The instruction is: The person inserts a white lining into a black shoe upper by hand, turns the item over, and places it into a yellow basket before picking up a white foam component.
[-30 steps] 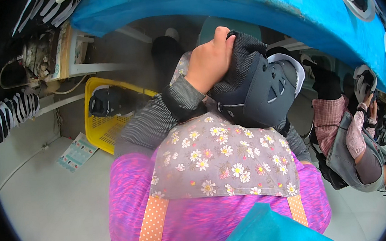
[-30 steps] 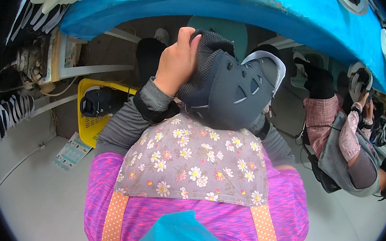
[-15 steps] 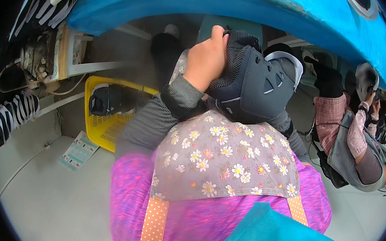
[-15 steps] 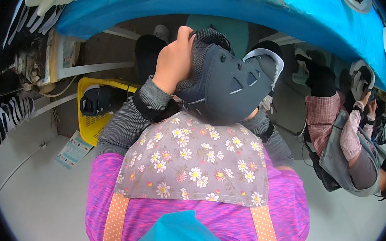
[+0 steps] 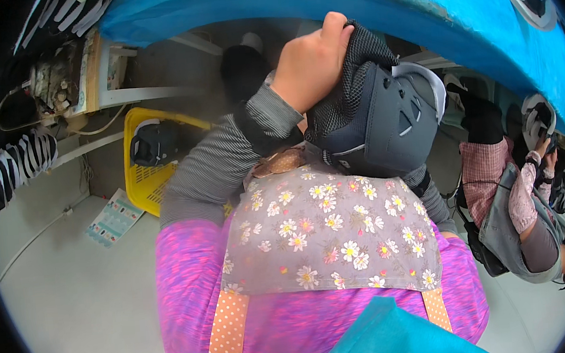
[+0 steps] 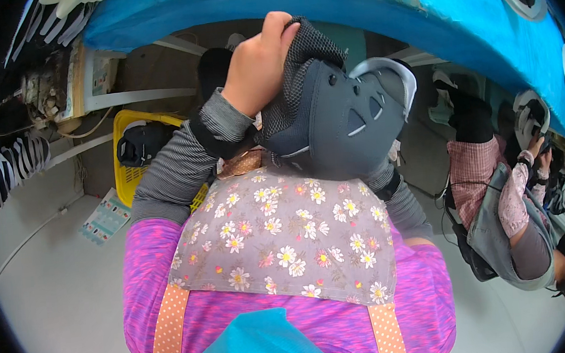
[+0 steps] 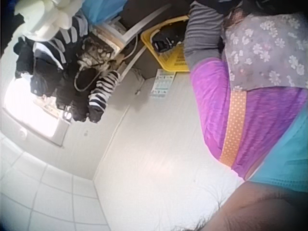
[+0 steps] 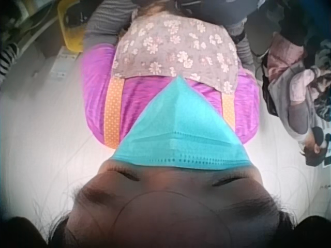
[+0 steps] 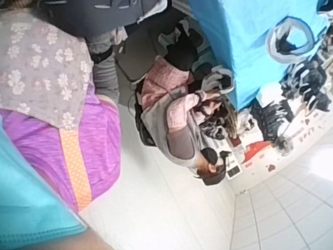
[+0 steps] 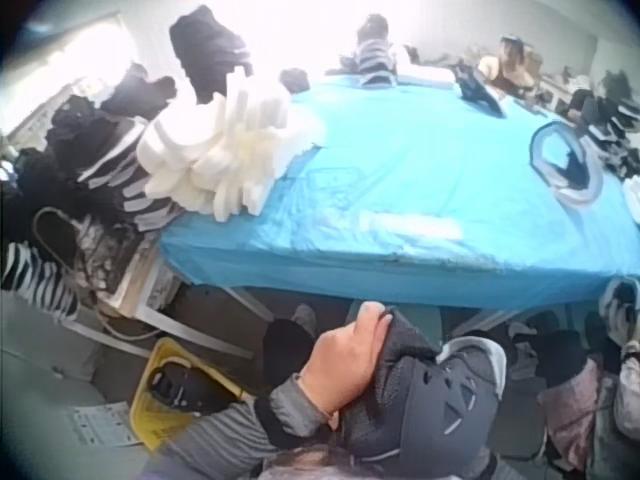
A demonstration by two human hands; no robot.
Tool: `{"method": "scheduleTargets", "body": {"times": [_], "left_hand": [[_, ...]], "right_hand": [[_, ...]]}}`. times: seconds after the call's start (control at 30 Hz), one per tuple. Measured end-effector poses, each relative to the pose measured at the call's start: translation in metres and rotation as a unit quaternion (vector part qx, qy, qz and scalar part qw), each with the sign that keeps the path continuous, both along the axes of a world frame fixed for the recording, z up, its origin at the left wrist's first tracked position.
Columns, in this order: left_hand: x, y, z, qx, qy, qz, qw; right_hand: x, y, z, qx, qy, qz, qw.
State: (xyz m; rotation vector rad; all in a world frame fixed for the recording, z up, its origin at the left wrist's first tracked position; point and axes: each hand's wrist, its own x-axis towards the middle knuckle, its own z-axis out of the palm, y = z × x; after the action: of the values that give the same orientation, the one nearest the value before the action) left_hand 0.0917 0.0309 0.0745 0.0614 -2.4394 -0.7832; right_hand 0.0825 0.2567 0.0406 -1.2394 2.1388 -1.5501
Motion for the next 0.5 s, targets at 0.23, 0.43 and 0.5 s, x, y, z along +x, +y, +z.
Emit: {"method": "scheduleTargets", "body": {"times": [0.23, 0.43, 0.5], "left_hand": [[0.011, 0.012, -0.020, -0.002, -0.041, 0.034, 0.999], [0.005, 0.021, -0.015, 0.035, -0.020, 0.031, 0.999], [0.005, 0.018, -0.018, 0.073, -0.040, 0.019, 0.996]], "right_hand": [[0.001, 0.004, 0.000, 0.001, -0.005, -0.004, 1.000], [0.001, 0.004, 0.004, 0.005, -0.006, -0.014, 1.000], [0.001, 0.003, 0.004, 0.000, -0.006, -0.012, 1.000]]}}
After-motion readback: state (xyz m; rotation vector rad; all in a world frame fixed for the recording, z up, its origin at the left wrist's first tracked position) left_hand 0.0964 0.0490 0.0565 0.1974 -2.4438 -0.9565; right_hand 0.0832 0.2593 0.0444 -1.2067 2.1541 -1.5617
